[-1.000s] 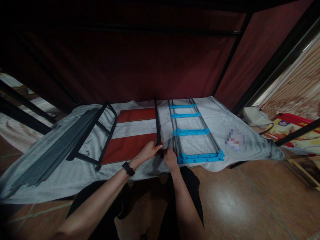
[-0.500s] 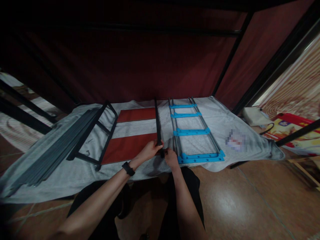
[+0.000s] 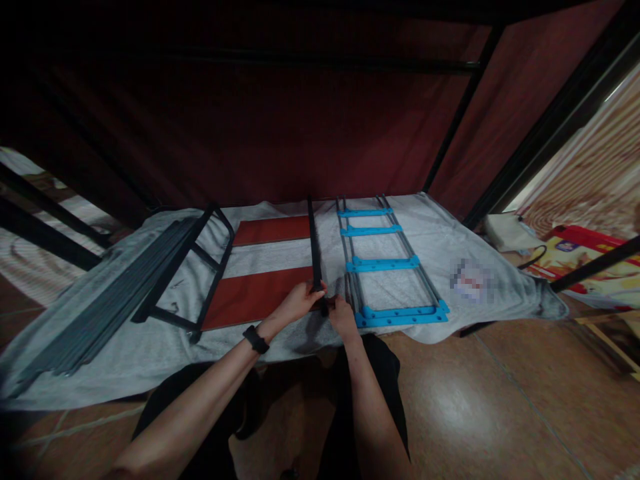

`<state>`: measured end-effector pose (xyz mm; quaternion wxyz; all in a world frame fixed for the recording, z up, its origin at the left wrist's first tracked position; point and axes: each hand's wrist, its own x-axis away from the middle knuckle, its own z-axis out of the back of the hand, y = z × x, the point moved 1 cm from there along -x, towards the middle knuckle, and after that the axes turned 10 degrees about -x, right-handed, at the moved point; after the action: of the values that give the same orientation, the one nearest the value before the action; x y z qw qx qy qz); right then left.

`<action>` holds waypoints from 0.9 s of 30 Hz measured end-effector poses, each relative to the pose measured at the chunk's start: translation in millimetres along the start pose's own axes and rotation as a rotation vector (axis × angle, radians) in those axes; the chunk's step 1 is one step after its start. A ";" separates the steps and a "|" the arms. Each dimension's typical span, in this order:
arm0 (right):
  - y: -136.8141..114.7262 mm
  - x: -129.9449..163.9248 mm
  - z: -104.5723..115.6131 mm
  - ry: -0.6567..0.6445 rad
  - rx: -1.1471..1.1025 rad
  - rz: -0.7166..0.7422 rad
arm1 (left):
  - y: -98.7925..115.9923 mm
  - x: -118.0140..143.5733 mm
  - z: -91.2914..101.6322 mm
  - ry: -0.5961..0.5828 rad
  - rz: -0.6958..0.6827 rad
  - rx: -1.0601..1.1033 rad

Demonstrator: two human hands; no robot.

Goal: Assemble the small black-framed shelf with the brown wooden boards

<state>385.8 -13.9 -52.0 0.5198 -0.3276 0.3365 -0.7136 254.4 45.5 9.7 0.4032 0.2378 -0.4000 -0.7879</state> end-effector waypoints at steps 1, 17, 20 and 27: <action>-0.8 0.0 -0.8 -0.003 0.029 -0.008 | -0.5 -0.1 -0.2 -0.002 0.007 0.001; -3.3 0.9 -0.5 -0.012 0.102 -0.016 | -6.1 -1.6 -1.8 -0.012 -0.014 -0.017; -5.0 0.7 -2.4 -0.023 0.174 -0.034 | -6.2 -2.1 -1.1 -0.019 -0.033 -0.021; -0.5 -1.0 1.6 -0.034 0.025 0.038 | -4.5 -1.1 0.4 -0.010 -0.006 -0.016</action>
<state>387.1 -13.0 -50.8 0.5430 -0.3268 0.3248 -0.7020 252.8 48.3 6.3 0.4005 0.2318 -0.3950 -0.7936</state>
